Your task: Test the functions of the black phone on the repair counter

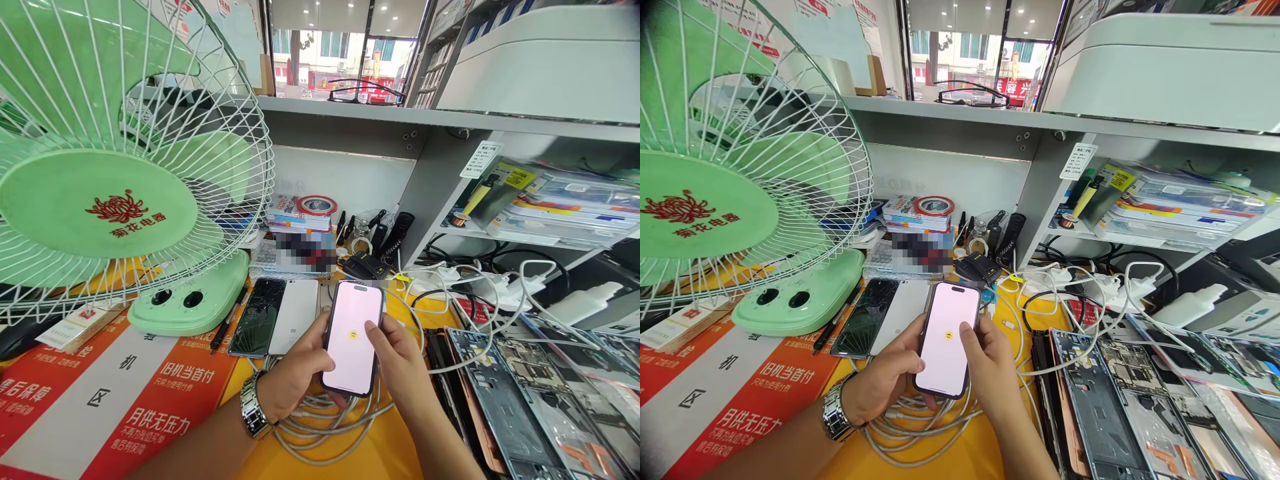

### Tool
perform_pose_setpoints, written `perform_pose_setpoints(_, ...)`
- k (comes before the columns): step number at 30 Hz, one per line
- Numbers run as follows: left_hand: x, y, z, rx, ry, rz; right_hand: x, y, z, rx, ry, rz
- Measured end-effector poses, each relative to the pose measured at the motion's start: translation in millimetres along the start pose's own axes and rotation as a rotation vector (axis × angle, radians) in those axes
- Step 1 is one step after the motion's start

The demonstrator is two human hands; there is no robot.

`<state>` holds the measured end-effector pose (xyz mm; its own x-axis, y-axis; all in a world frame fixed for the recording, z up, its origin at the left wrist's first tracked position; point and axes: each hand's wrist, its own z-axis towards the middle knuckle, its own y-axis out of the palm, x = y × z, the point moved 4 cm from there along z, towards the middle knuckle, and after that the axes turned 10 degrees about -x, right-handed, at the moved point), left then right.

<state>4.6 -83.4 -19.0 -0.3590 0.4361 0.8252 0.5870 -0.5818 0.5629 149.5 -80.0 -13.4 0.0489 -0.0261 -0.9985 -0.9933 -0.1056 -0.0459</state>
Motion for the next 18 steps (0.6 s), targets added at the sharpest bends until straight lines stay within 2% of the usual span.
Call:
perform_pose_setpoints(7,3.7,-0.4,-0.8,0.044,0.02,-0.038,-8.1,9.7,-4.3,-0.221,-0.024,-0.11)
perform_pose_setpoints(9,3.3,-0.3,-0.9,0.032,0.02,-0.027,-8.6,7.6,-2.5,-0.196,-0.032,-0.116)
perform_pose_setpoints(12,1.8,0.4,-0.6,0.003,0.009,-0.005,-9.3,-1.6,0.3,-0.079,-0.018,-0.133)
perform_pose_setpoints(14,1.5,0.2,-0.5,0.002,0.006,-0.001,-10.8,-6.0,-0.7,-0.077,-0.029,-0.177)
perform_pose_setpoints(18,2.9,-0.5,-0.7,0.017,0.013,-0.024,-7.6,-5.2,-9.9,-0.308,0.002,-0.322)
